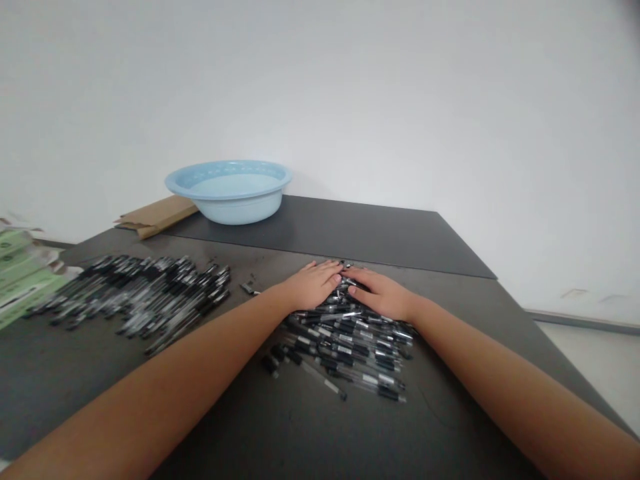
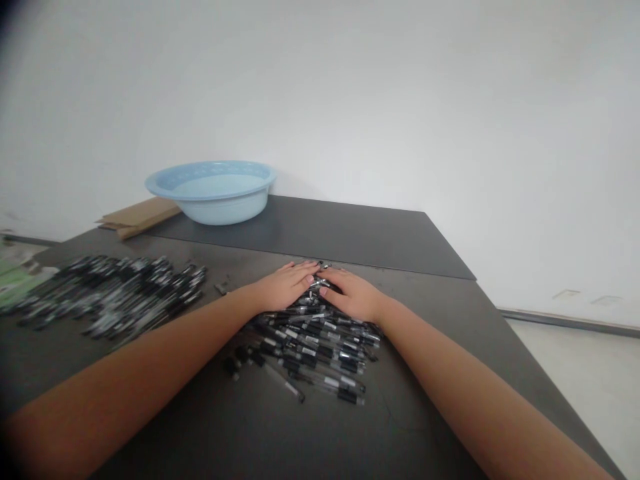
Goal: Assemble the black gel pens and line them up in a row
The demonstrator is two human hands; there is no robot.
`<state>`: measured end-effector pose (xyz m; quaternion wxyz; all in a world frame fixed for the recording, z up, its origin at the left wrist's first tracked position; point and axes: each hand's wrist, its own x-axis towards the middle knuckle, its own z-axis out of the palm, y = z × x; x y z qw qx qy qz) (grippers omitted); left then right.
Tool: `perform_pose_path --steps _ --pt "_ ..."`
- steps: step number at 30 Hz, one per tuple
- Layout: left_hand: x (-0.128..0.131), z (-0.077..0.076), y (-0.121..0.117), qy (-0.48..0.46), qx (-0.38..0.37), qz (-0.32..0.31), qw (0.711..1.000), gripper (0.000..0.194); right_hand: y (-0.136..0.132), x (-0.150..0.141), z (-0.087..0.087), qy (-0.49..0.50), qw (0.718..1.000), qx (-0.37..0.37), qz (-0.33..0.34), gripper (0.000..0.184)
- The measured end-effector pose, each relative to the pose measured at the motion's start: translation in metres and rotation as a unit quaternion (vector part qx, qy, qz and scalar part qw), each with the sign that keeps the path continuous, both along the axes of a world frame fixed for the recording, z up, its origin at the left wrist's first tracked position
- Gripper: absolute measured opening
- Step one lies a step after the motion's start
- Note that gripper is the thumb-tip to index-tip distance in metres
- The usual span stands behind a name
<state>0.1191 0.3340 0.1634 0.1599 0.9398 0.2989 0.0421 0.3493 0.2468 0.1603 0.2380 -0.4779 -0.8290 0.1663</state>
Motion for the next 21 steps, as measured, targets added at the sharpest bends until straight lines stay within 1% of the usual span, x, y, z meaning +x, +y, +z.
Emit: perform_pose_path --steps 2,4,5,7,8,9,10,12,13,14,15,17,19,21 --pt "0.006 0.008 -0.004 -0.009 0.005 -0.004 1.000 0.061 -0.007 0.004 0.005 0.002 1.000 -0.004 -0.010 0.055" --pt "0.004 0.023 -0.013 -0.028 0.017 0.003 0.999 0.061 -0.019 0.007 0.011 0.007 0.999 -0.006 -0.031 0.059" --pt "-0.003 0.032 -0.021 -0.044 0.029 0.012 0.999 0.062 -0.028 0.009 0.014 0.008 0.999 -0.008 -0.044 0.061" --pt "-0.028 0.050 -0.044 -0.080 0.057 0.039 0.994 0.062 -0.057 0.008 0.019 0.001 0.998 -0.016 -0.064 0.067" --pt "-0.045 0.056 -0.059 -0.095 0.076 0.040 0.992 0.062 -0.075 0.006 0.020 -0.020 0.997 -0.027 -0.063 0.073" --pt "-0.063 0.059 -0.076 -0.083 0.083 0.019 0.993 0.061 -0.094 0.004 0.020 -0.043 0.997 -0.038 -0.054 0.081" --pt "-0.081 0.058 -0.092 -0.054 0.085 -0.007 0.995 0.062 -0.113 0.000 0.020 -0.065 0.996 -0.040 -0.052 0.092" --pt "-0.112 0.048 -0.119 -0.003 0.090 -0.029 0.995 0.076 -0.145 -0.010 0.016 -0.107 0.992 -0.034 -0.051 0.110" --pt "-0.122 0.040 -0.128 0.018 0.090 -0.032 0.995 0.082 -0.156 -0.015 0.014 -0.124 0.991 -0.027 -0.050 0.114" --pt "-0.128 0.033 -0.133 0.032 0.091 -0.031 0.995 0.088 -0.163 -0.020 0.012 -0.137 0.989 -0.019 -0.052 0.112" --pt "-0.129 0.026 -0.135 0.040 0.091 -0.030 0.995 0.090 -0.167 -0.023 0.011 -0.146 0.988 -0.012 -0.053 0.108" --pt "-0.123 0.017 -0.133 0.042 0.091 -0.030 0.995 0.089 -0.166 -0.028 0.011 -0.154 0.987 -0.002 -0.056 0.096" --pt "-0.109 0.014 -0.125 0.035 0.093 -0.029 0.995 0.085 -0.160 -0.028 0.011 -0.154 0.986 0.002 -0.057 0.087" --pt "-0.094 0.013 -0.116 0.032 0.095 -0.029 0.995 0.085 -0.152 -0.026 0.012 -0.149 0.987 0.005 -0.059 0.082"
